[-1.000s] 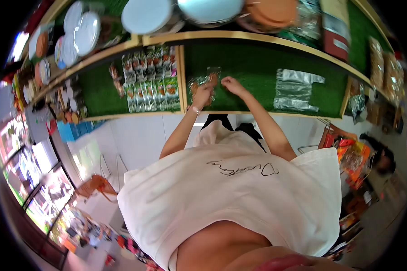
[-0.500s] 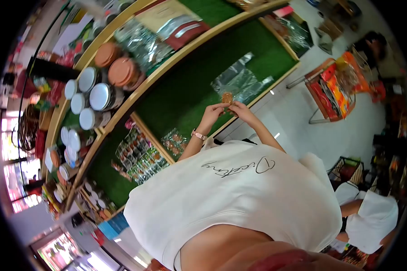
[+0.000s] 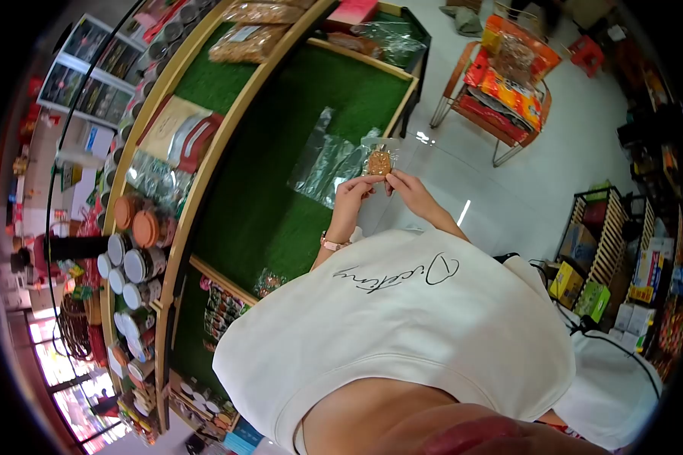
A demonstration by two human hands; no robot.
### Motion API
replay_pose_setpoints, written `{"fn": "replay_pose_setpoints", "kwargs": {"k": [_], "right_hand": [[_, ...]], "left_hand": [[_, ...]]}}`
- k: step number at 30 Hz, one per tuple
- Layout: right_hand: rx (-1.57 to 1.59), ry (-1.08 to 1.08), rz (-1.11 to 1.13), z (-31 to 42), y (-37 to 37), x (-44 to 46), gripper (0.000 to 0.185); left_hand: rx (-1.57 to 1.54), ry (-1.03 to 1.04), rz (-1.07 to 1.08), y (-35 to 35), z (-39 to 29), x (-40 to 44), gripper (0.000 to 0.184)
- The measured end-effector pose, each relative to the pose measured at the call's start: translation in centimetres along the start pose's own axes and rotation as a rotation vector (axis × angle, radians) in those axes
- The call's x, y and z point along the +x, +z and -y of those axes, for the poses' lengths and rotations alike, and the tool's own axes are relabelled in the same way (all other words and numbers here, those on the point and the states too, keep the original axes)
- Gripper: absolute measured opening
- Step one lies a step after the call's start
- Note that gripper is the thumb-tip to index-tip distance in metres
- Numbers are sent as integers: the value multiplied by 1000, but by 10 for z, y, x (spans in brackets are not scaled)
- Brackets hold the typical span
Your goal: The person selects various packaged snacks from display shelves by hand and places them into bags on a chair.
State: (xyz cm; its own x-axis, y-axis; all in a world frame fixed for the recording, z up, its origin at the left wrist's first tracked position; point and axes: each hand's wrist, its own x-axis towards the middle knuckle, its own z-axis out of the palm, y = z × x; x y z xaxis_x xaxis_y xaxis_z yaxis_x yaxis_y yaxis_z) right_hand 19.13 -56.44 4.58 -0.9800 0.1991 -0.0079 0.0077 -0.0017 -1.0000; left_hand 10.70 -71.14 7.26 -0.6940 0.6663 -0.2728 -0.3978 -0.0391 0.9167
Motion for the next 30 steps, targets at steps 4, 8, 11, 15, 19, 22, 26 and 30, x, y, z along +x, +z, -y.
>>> {"fn": "replay_pose_setpoints", "kwargs": {"k": [4,8,11,15,19,22,26,30], "right_hand": [[-51,11,-60,-2,-59,-17,29],[-69,-24,-198,1,-112,-38,30],[0,-72,-369,-6,-142,-52,30],[48,-79,-546,-21,-168,-69,30],[182,-126,-692,-26,-184,-68,31],[189,-81,-755,-23,-212,-57,32],[136,-86,-787,-21,-264,-29,32],[133,-75,-746,-5,-308,15,32]], "left_hand": [[78,-9,118,51,8,29,26],[150,-10,220,108,17,54,27],[209,87,390,147,24,68,28],[271,127,579,187,16,85,27],[229,51,591,206,29,119,24],[188,38,535,226,30,149,25],[188,-8,546,254,30,202,24],[188,-45,654,279,27,267,17]]}}
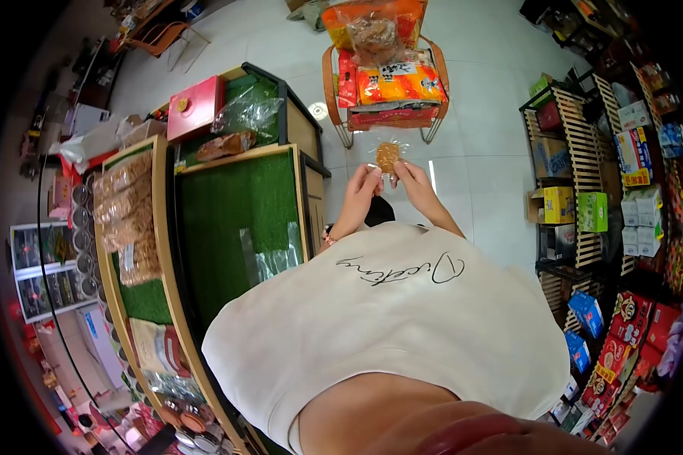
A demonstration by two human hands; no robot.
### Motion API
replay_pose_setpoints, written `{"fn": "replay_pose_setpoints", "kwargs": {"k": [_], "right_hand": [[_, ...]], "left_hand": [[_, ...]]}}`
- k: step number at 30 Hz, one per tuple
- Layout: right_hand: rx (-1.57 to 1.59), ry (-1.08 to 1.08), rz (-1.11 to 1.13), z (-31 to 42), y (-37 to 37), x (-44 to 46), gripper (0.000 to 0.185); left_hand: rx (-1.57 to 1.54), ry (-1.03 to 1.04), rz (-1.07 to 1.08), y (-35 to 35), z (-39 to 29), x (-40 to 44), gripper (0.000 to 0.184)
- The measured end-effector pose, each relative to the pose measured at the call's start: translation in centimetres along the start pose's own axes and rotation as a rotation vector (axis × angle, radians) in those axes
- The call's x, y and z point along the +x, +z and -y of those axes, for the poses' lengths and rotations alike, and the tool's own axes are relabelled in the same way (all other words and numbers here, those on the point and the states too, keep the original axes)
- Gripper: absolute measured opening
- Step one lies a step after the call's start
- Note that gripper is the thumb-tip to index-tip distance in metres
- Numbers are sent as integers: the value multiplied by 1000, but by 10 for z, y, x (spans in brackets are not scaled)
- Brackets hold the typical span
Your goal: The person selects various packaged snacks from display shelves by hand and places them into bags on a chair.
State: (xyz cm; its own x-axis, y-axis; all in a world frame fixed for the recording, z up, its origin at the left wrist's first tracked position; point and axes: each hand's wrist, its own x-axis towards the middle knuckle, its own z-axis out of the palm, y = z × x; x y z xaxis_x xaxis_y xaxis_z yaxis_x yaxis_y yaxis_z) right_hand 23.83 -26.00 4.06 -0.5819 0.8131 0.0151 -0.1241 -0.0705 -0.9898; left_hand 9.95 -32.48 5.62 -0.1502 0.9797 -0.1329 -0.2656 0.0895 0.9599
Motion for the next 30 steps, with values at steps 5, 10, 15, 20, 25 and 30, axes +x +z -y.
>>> {"fn": "replay_pose_setpoints", "kwargs": {"k": [5,10,15,20,25,30], "right_hand": [[-80,20,47,7,-2,84,31],[-153,43,53,7,-18,155,28],[-115,37,24,9,-41,199,27],[11,47,-45,0,-57,222,28],[181,127,-66,-25,-71,248,27],[171,137,95,-30,-90,311,27]], "left_hand": [[75,-16,8,-25,-22,78,24],[178,5,71,-51,-29,153,30],[190,-31,101,-49,-35,206,33],[144,-42,124,-41,-33,243,33],[216,-115,84,-40,-34,275,33],[326,-116,-81,-52,-35,319,28]]}}
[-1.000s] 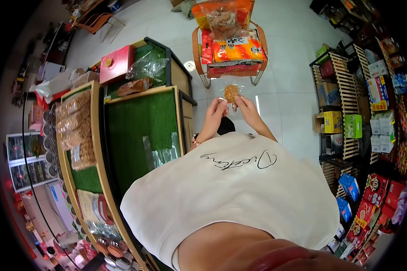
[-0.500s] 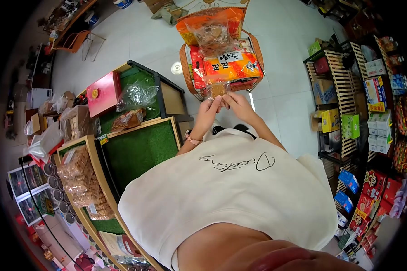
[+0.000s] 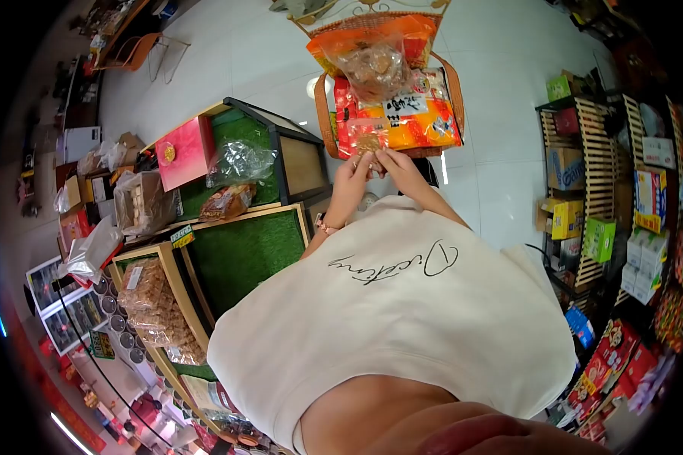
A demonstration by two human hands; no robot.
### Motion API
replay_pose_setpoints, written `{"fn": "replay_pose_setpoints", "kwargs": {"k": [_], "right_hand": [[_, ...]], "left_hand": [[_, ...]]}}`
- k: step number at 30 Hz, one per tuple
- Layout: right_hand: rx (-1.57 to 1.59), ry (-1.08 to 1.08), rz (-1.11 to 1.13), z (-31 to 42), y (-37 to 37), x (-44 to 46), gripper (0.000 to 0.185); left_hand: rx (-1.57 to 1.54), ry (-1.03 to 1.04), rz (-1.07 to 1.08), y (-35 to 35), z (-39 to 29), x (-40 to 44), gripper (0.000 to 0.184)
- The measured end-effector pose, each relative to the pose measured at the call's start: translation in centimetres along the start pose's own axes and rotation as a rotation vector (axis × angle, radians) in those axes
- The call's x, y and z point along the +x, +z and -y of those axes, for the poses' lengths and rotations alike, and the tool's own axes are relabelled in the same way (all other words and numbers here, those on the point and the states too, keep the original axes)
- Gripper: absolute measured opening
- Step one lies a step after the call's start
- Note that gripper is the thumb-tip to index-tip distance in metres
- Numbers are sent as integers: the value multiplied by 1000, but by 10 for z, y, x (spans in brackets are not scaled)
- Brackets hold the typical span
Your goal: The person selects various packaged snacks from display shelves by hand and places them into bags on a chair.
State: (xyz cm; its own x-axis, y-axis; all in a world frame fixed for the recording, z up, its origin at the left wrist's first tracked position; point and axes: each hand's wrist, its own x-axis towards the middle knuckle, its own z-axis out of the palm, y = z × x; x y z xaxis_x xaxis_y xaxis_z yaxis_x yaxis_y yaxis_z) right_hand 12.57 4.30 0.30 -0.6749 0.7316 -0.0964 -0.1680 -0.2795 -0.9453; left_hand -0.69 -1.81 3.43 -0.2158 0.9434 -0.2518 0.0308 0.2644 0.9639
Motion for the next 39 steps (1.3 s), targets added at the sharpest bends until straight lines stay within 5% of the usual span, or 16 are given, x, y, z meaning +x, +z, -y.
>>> {"fn": "replay_pose_setpoints", "kwargs": {"k": [7,15,18,28,31,34,37,39], "right_hand": [[-197,35,180,34,-52,120,23],[-83,202,153,22,-111,185,19],[-34,323,147,12,-138,186,20],[-158,423,87,-20,-227,185,17],[-131,419,65,-7,-227,192,18],[-139,398,85,-16,-225,202,20],[-196,483,167,-16,-210,209,19],[-173,471,246,-26,-199,211,20]], "left_hand": [[140,10,-206,-15,-40,104,25],[568,70,-69,-47,-49,271,32],[975,-87,92,-37,-54,316,35],[1354,161,792,25,25,379,35],[1270,216,588,15,54,381,35],[1256,-179,427,15,-4,357,39],[1009,180,115,-4,-24,318,38],[693,132,-139,-12,-25,291,29]]}}
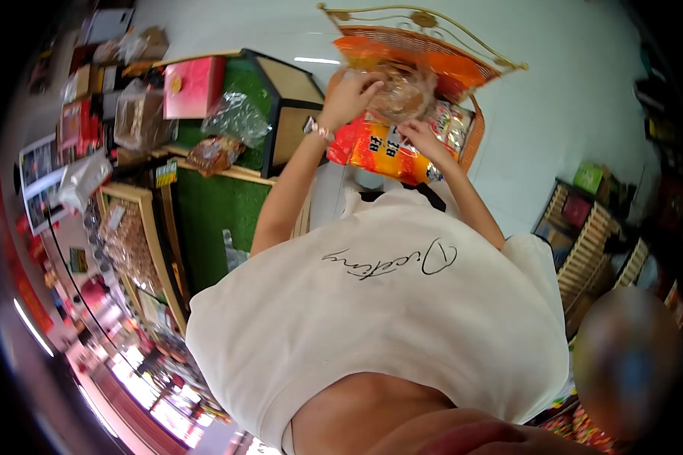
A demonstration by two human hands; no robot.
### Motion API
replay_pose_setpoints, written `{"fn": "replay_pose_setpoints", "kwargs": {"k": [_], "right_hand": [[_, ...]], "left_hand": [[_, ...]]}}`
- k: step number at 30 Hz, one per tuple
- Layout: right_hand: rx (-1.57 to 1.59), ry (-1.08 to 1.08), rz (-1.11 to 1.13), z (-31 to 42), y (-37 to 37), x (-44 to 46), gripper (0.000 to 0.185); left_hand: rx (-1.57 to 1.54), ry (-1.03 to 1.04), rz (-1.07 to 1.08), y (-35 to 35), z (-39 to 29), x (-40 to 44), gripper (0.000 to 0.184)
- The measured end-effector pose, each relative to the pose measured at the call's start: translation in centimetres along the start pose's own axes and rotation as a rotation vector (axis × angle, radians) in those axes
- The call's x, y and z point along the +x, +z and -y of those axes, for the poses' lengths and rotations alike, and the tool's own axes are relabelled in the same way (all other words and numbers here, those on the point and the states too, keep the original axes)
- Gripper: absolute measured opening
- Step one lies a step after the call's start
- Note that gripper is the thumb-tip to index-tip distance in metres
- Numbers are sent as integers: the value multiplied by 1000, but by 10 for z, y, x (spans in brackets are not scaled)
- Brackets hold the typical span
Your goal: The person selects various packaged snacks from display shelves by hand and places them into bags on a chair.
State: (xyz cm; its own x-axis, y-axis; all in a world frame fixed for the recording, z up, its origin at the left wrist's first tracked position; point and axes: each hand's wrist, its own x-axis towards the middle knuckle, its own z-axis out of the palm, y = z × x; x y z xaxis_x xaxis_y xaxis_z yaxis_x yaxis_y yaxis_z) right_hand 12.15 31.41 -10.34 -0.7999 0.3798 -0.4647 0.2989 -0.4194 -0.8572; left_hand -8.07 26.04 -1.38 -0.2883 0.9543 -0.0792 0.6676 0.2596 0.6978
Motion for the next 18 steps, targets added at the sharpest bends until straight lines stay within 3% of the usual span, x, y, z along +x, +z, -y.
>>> {"fn": "replay_pose_setpoints", "kwargs": {"k": [2,6,9,12,15,18], "right_hand": [[-57,20,86,-7,15,9,21],[-148,83,239,-4,53,20,20],[-216,42,334,3,88,23,19],[-256,4,411,-7,128,28,18],[-272,62,522,-3,182,16,21],[-371,90,626,-16,243,0,21]], "left_hand": [[-345,-112,-220,-9,-5,-42,24],[-526,-305,-448,-1,15,-130,23],[-485,-465,-428,18,37,-200,25],[-298,-600,-206,16,27,-266,24],[-119,-611,-107,23,26,-331,29],[-201,-709,-194,32,26,-381,31]]}}
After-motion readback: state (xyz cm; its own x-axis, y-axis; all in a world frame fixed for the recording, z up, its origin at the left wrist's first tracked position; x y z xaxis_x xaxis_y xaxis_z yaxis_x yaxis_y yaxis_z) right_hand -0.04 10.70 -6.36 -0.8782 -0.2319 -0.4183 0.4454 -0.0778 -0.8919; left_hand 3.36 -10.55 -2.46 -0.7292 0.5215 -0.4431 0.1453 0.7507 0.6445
